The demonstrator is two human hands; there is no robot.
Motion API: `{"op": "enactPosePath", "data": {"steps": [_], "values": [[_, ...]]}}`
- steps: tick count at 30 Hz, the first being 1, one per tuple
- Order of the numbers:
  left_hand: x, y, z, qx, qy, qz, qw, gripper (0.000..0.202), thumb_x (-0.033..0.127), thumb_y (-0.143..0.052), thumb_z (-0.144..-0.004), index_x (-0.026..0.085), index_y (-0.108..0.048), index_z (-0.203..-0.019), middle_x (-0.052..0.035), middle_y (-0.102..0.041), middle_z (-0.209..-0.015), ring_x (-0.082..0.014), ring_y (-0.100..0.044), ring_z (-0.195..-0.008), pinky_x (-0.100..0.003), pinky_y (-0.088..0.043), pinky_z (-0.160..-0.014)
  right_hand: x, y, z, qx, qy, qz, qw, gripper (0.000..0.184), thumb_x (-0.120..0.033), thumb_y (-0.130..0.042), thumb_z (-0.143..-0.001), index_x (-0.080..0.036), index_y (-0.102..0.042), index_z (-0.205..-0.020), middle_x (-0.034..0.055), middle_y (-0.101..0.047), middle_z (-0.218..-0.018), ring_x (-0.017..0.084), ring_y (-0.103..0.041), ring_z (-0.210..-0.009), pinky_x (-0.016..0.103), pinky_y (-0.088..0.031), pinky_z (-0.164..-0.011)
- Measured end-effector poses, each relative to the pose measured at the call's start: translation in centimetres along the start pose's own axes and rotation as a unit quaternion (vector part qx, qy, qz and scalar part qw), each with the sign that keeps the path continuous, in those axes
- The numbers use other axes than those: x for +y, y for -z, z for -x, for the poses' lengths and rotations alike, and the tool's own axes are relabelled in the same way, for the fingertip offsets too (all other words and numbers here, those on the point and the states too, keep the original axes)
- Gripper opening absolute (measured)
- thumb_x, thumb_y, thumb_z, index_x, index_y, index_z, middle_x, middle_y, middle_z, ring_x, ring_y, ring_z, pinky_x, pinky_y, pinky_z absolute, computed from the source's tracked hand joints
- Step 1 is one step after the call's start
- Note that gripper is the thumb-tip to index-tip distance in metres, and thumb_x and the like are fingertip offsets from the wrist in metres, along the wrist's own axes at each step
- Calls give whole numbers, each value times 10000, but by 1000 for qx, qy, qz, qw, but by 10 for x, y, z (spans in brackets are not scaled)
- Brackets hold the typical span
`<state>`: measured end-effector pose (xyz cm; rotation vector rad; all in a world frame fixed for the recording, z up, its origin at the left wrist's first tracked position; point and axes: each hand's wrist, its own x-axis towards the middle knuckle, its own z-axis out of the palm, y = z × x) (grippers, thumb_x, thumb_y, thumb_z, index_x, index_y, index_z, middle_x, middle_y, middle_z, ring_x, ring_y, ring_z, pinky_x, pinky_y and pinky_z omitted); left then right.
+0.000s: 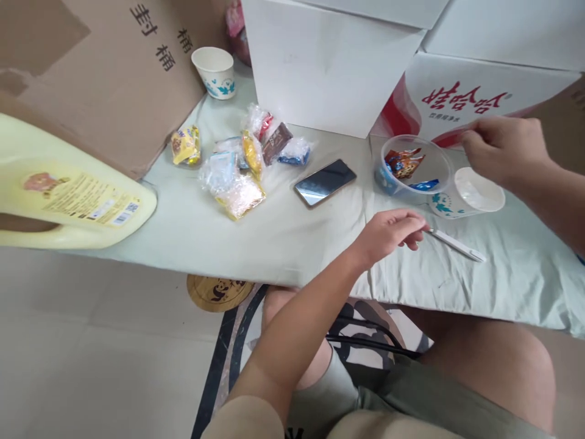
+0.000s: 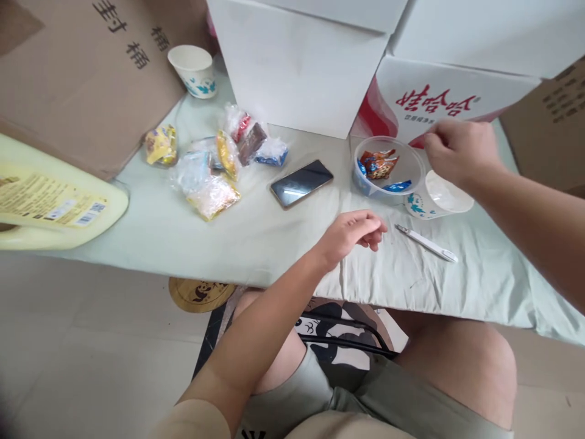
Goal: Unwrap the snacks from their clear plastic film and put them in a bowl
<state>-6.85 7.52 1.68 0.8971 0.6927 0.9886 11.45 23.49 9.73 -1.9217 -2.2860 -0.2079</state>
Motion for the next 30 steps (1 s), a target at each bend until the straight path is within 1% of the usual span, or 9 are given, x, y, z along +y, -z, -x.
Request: {"op": "enactPosePath", "data": {"steps": [2, 6, 8, 10, 14, 18, 22, 26, 30], "values": [[-2, 1, -1, 22, 1, -77, 997, 187, 301, -577, -909, 193, -613, -760, 0, -611, -712, -118, -566, -633, -287, -473, -678, -45, -5, 3, 21, 35, -82, 996, 234, -188, -526, -935, -178, -720, -1065, 152, -756, -963, 181, -671, -849, 347, -477, -781], [-13, 2, -6, 68, 10, -322, 944, 136, 332, -625, -859, 223, -633, -778, -21, -591, -667, -215, -592, -705, -351, -450, -702, -160, -27, -8, -33, 251, -151, 955, 390, -147, -585, -868, -246, -658, -1238, 82, -733, -1165, 239, -679, -1021, 388, -505, -907], [-20, 2, -6, 40, 15, -393, 919, 142, 357, -606, -862, 226, -651, -831, -40, -598, -692, -242, -601, -732, -371, -447, -707, -213, -46, -23, -64, 259, -185, 946, 484, -192, -626, -861, -296, -597, -1332, 62, -724, -1191, 268, -682, -1025, 436, -527, -912], [-25, 1, -5, 11, 13, -433, 901, 175, 373, -578, -873, 222, -667, -869, -65, -629, -769, -257, -615, -778, -383, -449, -710, -256, -64, -38, -70, 242, -222, 942, 458, -278, -679, -862, -319, -605, -1313, 45, -733, -1026, 296, -679, -1026, 513, -522, -957], [-29, 0, -1, -10, 14, -467, 884, 190, 344, -534, -891, 218, -676, -896, -86, -676, -884, -268, -629, -850, -378, -445, -690, -302, -78, -48, -104, 224, -203, 947, 208, -335, -708, -876, -266, -710, -1072, 38, -700, -1064, 336, -592, -1253, 642, -408, -1110], [-29, 2, -1, -21, 1, -480, 877, 182, 308, -491, -892, 211, -643, -869, -87, -689, -895, -250, -625, -808, -362, -420, -633, -298, -65, -35, -94, 285, -277, 913, 102, -368, -716, -883, -312, -715, -969, 0, -697, -1149, 291, -586, -1255, 559, -506, -1095], [-26, 2, -2, -35, 18, -495, 868, 148, 279, -502, -869, 210, -632, -863, -84, -676, -829, -240, -618, -756, -360, -438, -646, -264, -44, -16, -56, 263, -374, 887, 75, -298, -732, -869, -293, -697, -935, 7, -715, -1112, 250, -648, -1144, 444, -585, -990], [-21, 3, 1, -47, 38, -501, 863, 142, 302, -512, -866, 214, -624, -859, -94, -674, -829, -273, -637, -793, -372, -462, -665, -198, -19, 21, 32, 196, -439, 876, 145, -117, -663, -826, -239, -585, -829, 24, -688, -976, 195, -689, -918, 379, -593, -887], [-23, 6, 2, -43, 31, -481, 875, 133, 309, -520, -866, 227, -626, -861, -74, -679, -820, -277, -652, -836, -370, -473, -696, -112, -7, 90, 139, 147, -470, 859, 411, -256, -664, -897, -424, -572, -1260, 40, -658, -1159, 255, -685, -1069, 434, -577, -833]]}}
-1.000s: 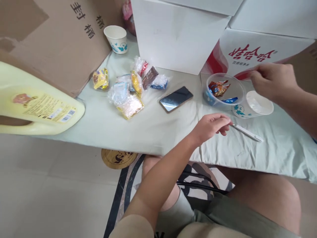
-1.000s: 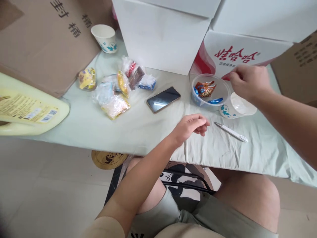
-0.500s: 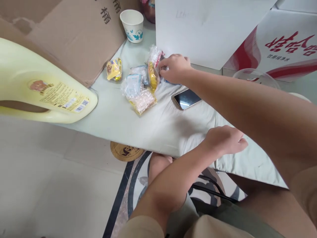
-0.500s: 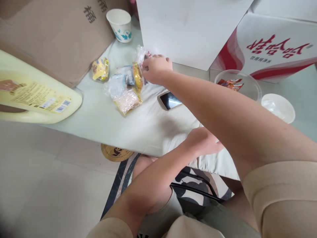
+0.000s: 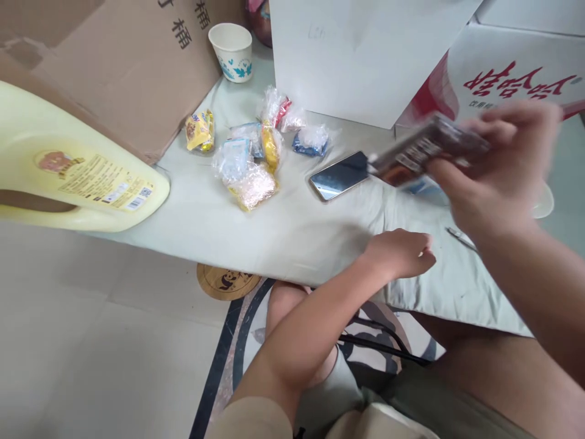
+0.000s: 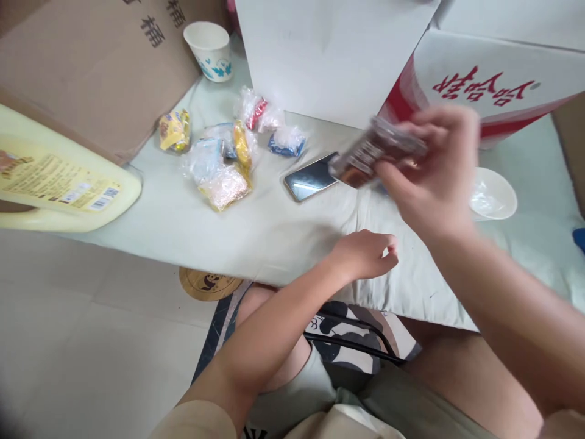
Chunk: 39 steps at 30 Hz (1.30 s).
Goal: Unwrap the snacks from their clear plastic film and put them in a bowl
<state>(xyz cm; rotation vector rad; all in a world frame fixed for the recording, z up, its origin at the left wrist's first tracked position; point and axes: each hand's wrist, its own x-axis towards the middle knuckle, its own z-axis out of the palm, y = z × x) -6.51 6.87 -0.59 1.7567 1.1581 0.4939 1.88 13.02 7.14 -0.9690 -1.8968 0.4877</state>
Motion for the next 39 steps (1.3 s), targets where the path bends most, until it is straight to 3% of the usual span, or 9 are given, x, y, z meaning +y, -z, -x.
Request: {"op": "enactPosePath", "data": {"steps": [6, 10, 12, 16, 21, 25, 28, 32, 39], "values": [[-2, -11, -13, 16, 12, 199, 980, 121, 327, -594, -866, 222, -631, -915, -43, -707, -875, -227, -676, -848, -389, -508, -832, 40, 64, 112, 229, -17, 129, 965, 432, -418, -753, -800, -605, -691, -1184, 91, -705, -1001, 380, -698, -953, 621, -524, -763], [5, -18, -18, -50, 39, 515, 855, 361, 430, -602, -894, 234, -583, -1196, -81, -695, -1147, -204, -701, -940, -363, -555, -850, 65, 58, 145, 150, 45, 130, 979, 531, -199, -723, -795, -549, -664, -1189, 43, -705, -948, 334, -702, -915, 591, -577, -785], [8, -22, -19, -52, 54, 557, 827, 497, 430, -739, -807, 243, -567, -1234, -75, -682, -1140, -198, -685, -934, -332, -564, -800, 72, 55, 147, 90, 81, 99, 988, 479, -138, -698, -789, -478, -683, -1126, 16, -729, -951, 301, -711, -915, 555, -587, -821], [10, -31, -25, -11, 93, 549, 831, 600, 362, -868, -684, 237, -570, -1189, -38, -676, -1076, -171, -663, -907, -305, -569, -790, 78, 67, 147, 2, 104, 9, 995, 383, -134, -635, -805, -384, -688, -1090, 6, -757, -1033, 292, -711, -1057, 545, -577, -936], [8, -38, -37, 35, 116, 534, 837, 651, 333, -883, -630, 284, -513, -1163, -9, -682, -1055, -181, -684, -901, -319, -584, -782, 93, 91, 154, 101, -48, -41, 993, 335, -239, -600, -905, -359, -624, -1217, 60, -710, -1195, 299, -657, -1218, 557, -539, -1062], [9, -38, -38, -11, 88, 462, 882, 682, 301, -899, -626, 275, -496, -1176, -15, -692, -1039, -168, -685, -891, -291, -572, -780, 111, 97, 154, 71, -176, -161, 969, 579, -451, -627, -942, -329, -446, -1478, 95, -599, -1458, 274, -589, -1357, 494, -532, -1118], [11, -39, -37, -78, 109, 403, 905, 596, 291, -862, -696, 261, -470, -1143, 5, -686, -920, -145, -671, -776, -274, -566, -702, 112, 100, 151, 53, -195, -208, 957, 438, -444, -650, -939, -318, -582, -1353, 65, -690, -1345, 263, -649, -1284, 469, -566, -1068], [9, -46, -37, -41, 113, 371, 921, 635, 293, -861, -706, 261, -461, -1199, 15, -689, -883, -143, -675, -757, -255, -559, -671, 102, 101, 148, 17, -129, -120, 984, 161, -374, -621, -951, -307, -749, -1022, 26, -784, -1137, 292, -647, -1290, 519, -537, -1074], [8, -49, -33, 79, 115, 501, 854, 649, 316, -925, -661, 255, -585, -1210, -47, -723, -1164, -175, -706, -958, -257, -590, -766, 86, 72, 154, -18, 7, 141, 990, 415, -202, -550, -928, -315, -688, -1303, 20, -656, -1428, 331, -435, -1498, 566, -394, -1129]]}}
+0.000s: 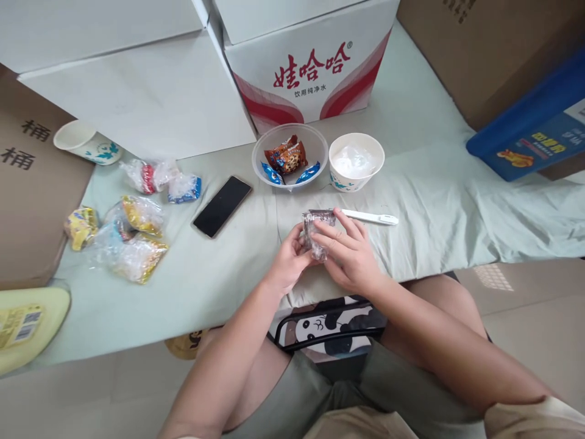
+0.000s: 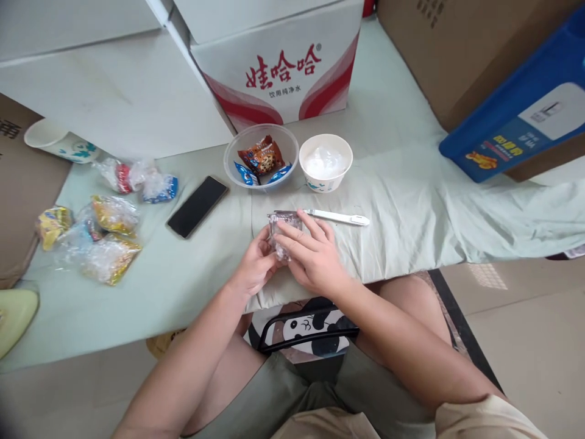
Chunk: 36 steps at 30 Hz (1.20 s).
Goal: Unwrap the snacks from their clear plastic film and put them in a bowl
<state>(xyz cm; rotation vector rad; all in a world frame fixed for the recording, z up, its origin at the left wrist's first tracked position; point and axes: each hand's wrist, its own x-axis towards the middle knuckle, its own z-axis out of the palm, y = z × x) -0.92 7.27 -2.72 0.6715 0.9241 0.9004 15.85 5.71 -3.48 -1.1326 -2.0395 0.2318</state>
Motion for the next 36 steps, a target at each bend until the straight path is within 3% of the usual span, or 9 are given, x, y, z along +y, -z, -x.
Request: {"op": "enactPosePath", "data": {"steps": [8, 13, 17, 19, 22, 25, 28, 31, 36], "values": [[23, 12, 10, -11, 28, 152, 988, 494, 292, -861, -684, 239, -650, -1127, -16, -748, -1085, -191, -717, -930, -319, -606, -759, -13, -12, 2, -53, 33, 105, 993, 418, -232, -517, -987, -221, -646, -1384, 67, -612, -1484, 316, -449, -1477, 490, -322, -1157], [24, 15, 9, 56, 18, 123, 991, 351, 242, -834, -724, 196, -663, -1026, -23, -765, -985, -149, -709, -823, -264, -571, -729, -5, -5, -1, -64, 76, 65, 993, 378, -212, -491, -973, -264, -691, -1289, 50, -673, -1404, 288, -503, -1422, 477, -361, -1134], [26, 21, 4, 95, -31, 126, 987, 370, 245, -753, -751, 204, -659, -1106, -46, -771, -1051, -203, -725, -976, -349, -571, -889, 23, 14, -4, 13, -118, 144, 982, 349, -232, -511, -950, -218, -688, -1249, 119, -713, -1270, 313, -610, -1230, 486, -434, -1040], [29, 25, 2, 116, -66, 121, 984, 398, 232, -745, -733, 215, -658, -1122, -35, -769, -1054, -196, -712, -1015, -347, -548, -941, 39, 22, -2, 0, -207, 204, 957, 381, -276, -524, -934, -179, -673, -1271, 165, -687, -1283, 364, -599, -1200, 530, -450, -987], [31, 28, 0, 119, -92, 112, 982, 413, 236, -787, -693, 224, -659, -1086, -18, -760, -1047, -177, -702, -1000, -332, -537, -949, 54, 28, 1, -52, -257, 234, 936, 338, -319, -507, -939, -173, -712, -1164, 182, -687, -1249, 399, -598, -1153, 552, -468, -914], [28, 29, 0, 110, -100, 106, 983, 473, 235, -843, -651, 236, -640, -1077, -15, -748, -1101, -181, -698, -1039, -352, -536, -976, 51, 30, 1, -61, -256, 162, 951, 321, -353, -488, -961, -171, -727, -1073, 167, -731, -1088, 345, -649, -1007, 486, -491, -852], [21, 28, -2, 133, -111, 50, 984, 517, 281, -885, -647, 237, -618, -1088, -29, -739, -1133, -193, -704, -1036, -369, -547, -959, 30, 29, -4, -84, -257, -34, 962, 346, -410, -506, -970, -169, -720, -1094, 99, -740, -856, 239, -669, -753, 358, -498, -696], [13, 26, -7, 163, -154, -62, 973, 520, 325, -909, -632, 212, -612, -1044, -39, -744, -1049, -191, -716, -949, -332, -558, -893, 4, 23, -10, -128, -234, -219, 939, 337, -431, -517, -981, -180, -725, -1064, 44, -719, -755, 173, -660, -654, 282, -481, -619], [7, 22, -10, 135, -155, -162, 965, 490, 334, -906, -625, 196, -596, -978, -38, -742, -929, -208, -735, -883, -303, -577, -793, -14, 12, -15, -146, -251, -280, 915, 331, -390, -500, -983, -164, -731, -1055, 35, -717, -746, 143, -658, -615, 258, -494, -620]]}}
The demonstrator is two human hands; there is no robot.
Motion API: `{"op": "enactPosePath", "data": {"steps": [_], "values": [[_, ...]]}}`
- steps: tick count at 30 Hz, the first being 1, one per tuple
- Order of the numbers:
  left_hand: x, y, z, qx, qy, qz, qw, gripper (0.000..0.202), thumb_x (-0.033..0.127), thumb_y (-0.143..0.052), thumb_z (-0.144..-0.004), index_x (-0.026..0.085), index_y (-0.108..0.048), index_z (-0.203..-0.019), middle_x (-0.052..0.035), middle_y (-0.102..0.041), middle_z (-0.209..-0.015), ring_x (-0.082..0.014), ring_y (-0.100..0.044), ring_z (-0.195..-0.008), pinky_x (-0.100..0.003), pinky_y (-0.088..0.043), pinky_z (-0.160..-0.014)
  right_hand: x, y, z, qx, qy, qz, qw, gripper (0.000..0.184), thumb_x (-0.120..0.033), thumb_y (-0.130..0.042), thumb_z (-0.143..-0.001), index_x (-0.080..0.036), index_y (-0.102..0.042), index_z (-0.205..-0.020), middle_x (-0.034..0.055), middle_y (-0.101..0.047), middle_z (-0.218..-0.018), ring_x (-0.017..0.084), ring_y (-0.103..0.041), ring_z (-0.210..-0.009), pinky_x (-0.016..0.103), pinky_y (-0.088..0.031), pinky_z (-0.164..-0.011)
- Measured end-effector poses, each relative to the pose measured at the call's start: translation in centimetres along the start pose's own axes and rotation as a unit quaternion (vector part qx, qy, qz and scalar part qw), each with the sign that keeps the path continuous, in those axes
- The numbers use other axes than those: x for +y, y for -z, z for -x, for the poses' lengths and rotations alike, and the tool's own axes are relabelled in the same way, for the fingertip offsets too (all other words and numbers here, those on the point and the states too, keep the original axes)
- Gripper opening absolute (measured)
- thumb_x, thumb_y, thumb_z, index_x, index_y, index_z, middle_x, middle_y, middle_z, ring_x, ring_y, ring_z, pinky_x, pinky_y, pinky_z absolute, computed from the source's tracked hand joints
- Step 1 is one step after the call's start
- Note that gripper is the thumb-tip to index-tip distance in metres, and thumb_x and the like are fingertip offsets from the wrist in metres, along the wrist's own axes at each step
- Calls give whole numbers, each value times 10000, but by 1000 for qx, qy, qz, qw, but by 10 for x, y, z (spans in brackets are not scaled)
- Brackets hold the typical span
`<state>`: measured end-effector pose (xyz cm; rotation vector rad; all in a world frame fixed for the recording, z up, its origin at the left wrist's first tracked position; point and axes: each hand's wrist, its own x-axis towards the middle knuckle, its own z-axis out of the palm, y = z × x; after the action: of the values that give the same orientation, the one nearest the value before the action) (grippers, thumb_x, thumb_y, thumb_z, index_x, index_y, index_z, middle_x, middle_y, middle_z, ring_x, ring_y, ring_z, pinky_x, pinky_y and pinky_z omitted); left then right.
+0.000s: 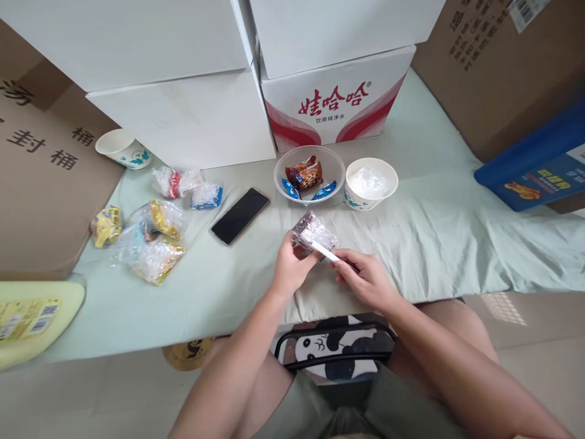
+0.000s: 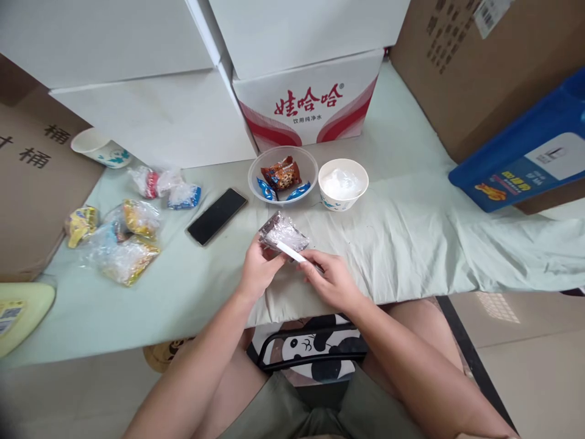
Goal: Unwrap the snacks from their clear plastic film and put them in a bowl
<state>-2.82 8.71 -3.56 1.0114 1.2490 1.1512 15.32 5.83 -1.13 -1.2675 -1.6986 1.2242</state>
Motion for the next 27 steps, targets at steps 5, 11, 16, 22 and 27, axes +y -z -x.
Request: {"op": "enactPosePath", "data": {"steps": [5, 11, 16, 22, 27], "values": [[1, 2, 2, -11, -7, -2, 1000, 450, 354, -867, -697, 186, -613, -1029, -61, -752, -980, -204, -737, -898, -308, -581, -815, 5, 1, -2, 24, -25, -18, 999, 369, -422, -496, -979, -152, -738, -1045, 50, -723, -781, 132, -646, -585, 253, -491, -596], [2, 4, 4, -20, -19, 28, 999, 478, 354, -889, -702, 182, -637, -1071, -63, -762, -1023, -196, -731, -932, -310, -575, -859, 6, 3, -1, 14, -39, -2, 999, 388, -446, -504, -975, -158, -762, -1011, 11, -633, -612, 127, -562, -533, 242, -435, -537], [12, 9, 4, 28, 7, 95, 995, 554, 372, -936, -639, 191, -639, -1070, -60, -753, -1069, -190, -726, -925, -295, -581, -806, 5, 9, -3, 13, -38, 42, 998, 393, -444, -499, -970, -186, -796, -981, -4, -596, -566, 132, -522, -521, 249, -398, -517], [26, 35, -7, 111, 21, 153, 982, 623, 365, -957, -586, 241, -592, -1075, -38, -732, -1098, -163, -714, -862, -246, -554, -696, 11, 21, -2, 23, -58, 86, 994, 346, -421, -527, -938, -185, -779, -924, 5, -639, -592, 147, -543, -520, 269, -432, -528], [20, 37, -2, 99, -10, 84, 991, 842, 306, -936, -624, 352, -467, -1322, -3, -700, -1123, -145, -702, -885, -269, -565, -799, 31, 37, -6, 130, -15, 261, 956, 314, -371, -509, -946, -195, -757, -1024, 97, -747, -927, 247, -677, -832, 367, -528, -751]]}}
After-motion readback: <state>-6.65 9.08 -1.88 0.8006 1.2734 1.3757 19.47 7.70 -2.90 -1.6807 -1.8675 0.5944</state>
